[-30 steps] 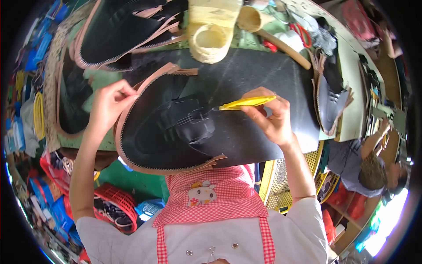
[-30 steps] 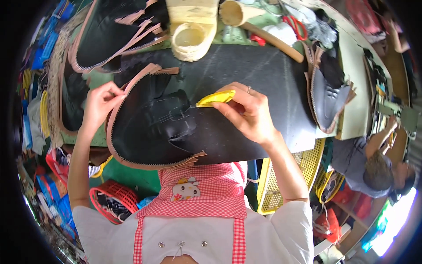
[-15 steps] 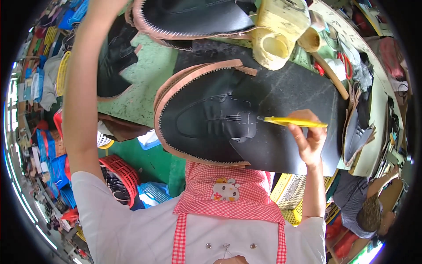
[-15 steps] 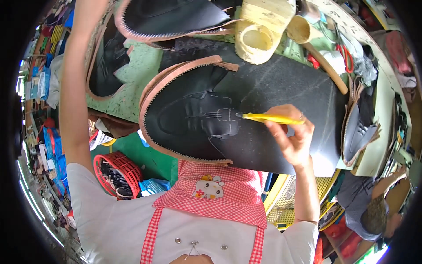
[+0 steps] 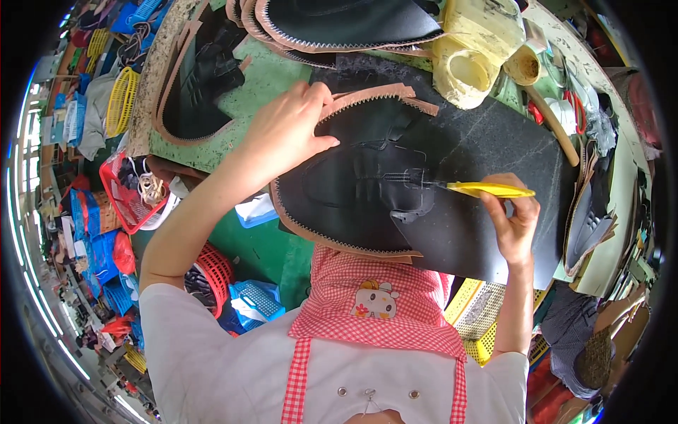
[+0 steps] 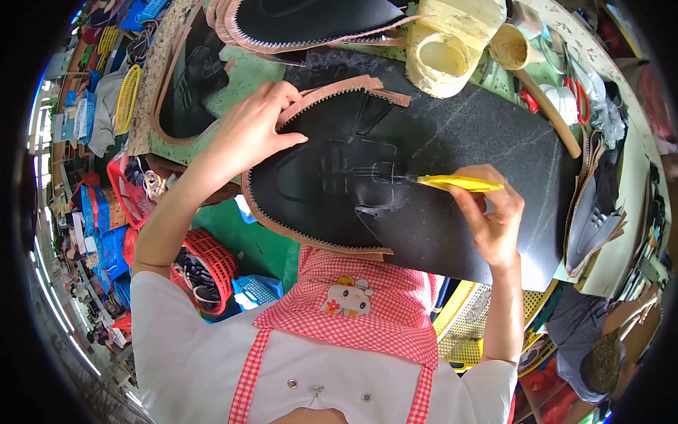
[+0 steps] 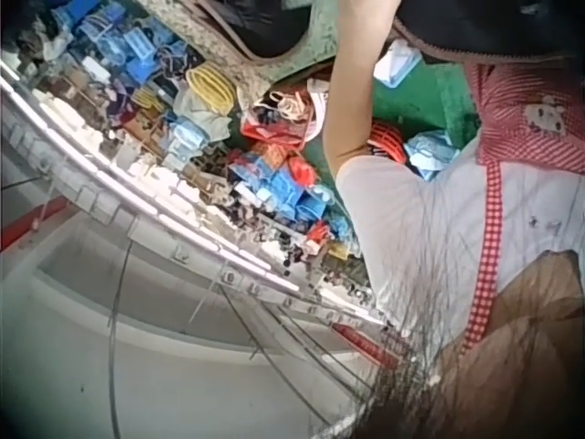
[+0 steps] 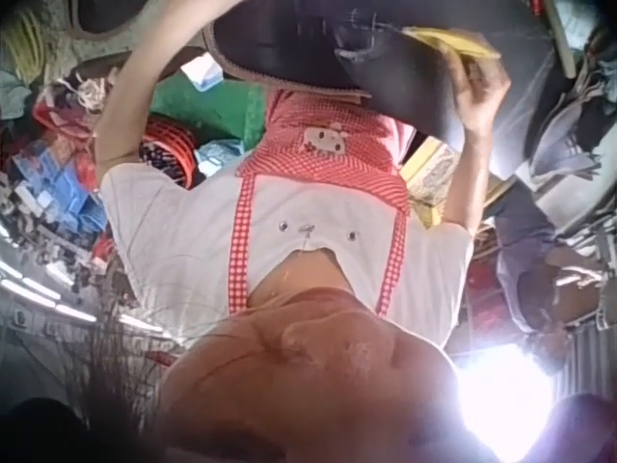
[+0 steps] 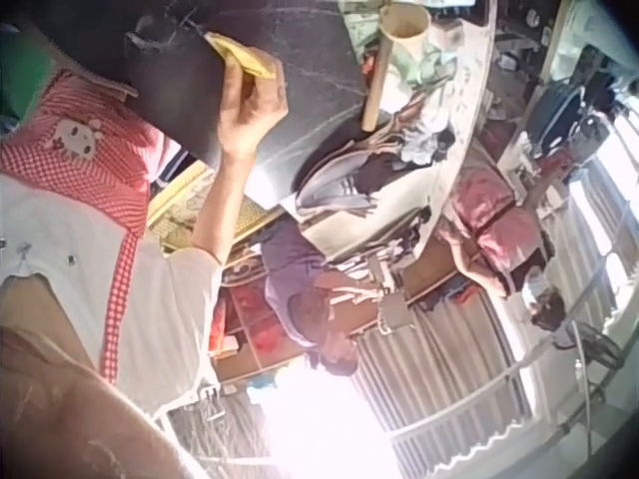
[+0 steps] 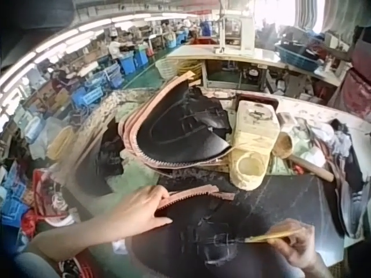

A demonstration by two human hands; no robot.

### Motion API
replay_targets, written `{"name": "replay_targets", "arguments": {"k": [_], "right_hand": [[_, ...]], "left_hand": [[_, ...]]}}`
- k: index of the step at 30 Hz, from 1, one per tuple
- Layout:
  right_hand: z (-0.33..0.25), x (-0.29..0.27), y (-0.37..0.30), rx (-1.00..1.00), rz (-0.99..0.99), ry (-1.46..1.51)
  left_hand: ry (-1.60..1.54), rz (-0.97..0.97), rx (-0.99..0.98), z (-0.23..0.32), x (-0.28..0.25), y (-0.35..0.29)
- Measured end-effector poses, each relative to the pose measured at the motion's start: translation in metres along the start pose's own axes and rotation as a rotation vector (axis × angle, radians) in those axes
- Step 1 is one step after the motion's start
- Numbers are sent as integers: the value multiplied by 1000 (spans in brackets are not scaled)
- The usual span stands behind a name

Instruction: Applying adhesive to the edges and surfaces of shoe upper components using a handheld spreader tool.

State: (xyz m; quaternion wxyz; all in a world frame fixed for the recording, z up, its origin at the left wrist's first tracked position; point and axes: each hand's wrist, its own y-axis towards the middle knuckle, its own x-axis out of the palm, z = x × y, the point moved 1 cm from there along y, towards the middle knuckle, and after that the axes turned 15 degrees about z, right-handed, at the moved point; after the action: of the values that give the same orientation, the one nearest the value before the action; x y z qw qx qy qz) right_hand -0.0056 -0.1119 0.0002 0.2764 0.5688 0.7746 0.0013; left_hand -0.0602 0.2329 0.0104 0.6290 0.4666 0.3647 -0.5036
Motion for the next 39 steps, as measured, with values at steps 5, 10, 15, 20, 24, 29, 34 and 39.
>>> {"name": "replay_targets", "arguments": {"k": [5, 10, 15, 20, 24, 29, 34, 39], "right_hand": [[-2, -7, -7, 17, 82, 47], [7, -15, -14, 126, 151, 139], [8, -15, -15, 113, 161, 137], [6, -14, -16, 137, 163, 144], [10, -21, -21, 236, 206, 106], [28, -33, -31, 267, 281, 100], [29, -30, -21, 246, 242, 134], [20, -25, -22, 237, 284, 96]], "left_hand": [[-79, -36, 1, -7, 5, 2], [-118, 104, 26, -4, 5, -4], [-22, 181, 92, 6, 3, -7], [-23, 270, 197, -5, 10, -2], [-173, 267, 315, -15, 14, 6], [-443, 520, 263, 21, -40, 32], [58, 711, 284, -23, -121, 137], [-5, 484, 723, -5, -60, 106]]}}
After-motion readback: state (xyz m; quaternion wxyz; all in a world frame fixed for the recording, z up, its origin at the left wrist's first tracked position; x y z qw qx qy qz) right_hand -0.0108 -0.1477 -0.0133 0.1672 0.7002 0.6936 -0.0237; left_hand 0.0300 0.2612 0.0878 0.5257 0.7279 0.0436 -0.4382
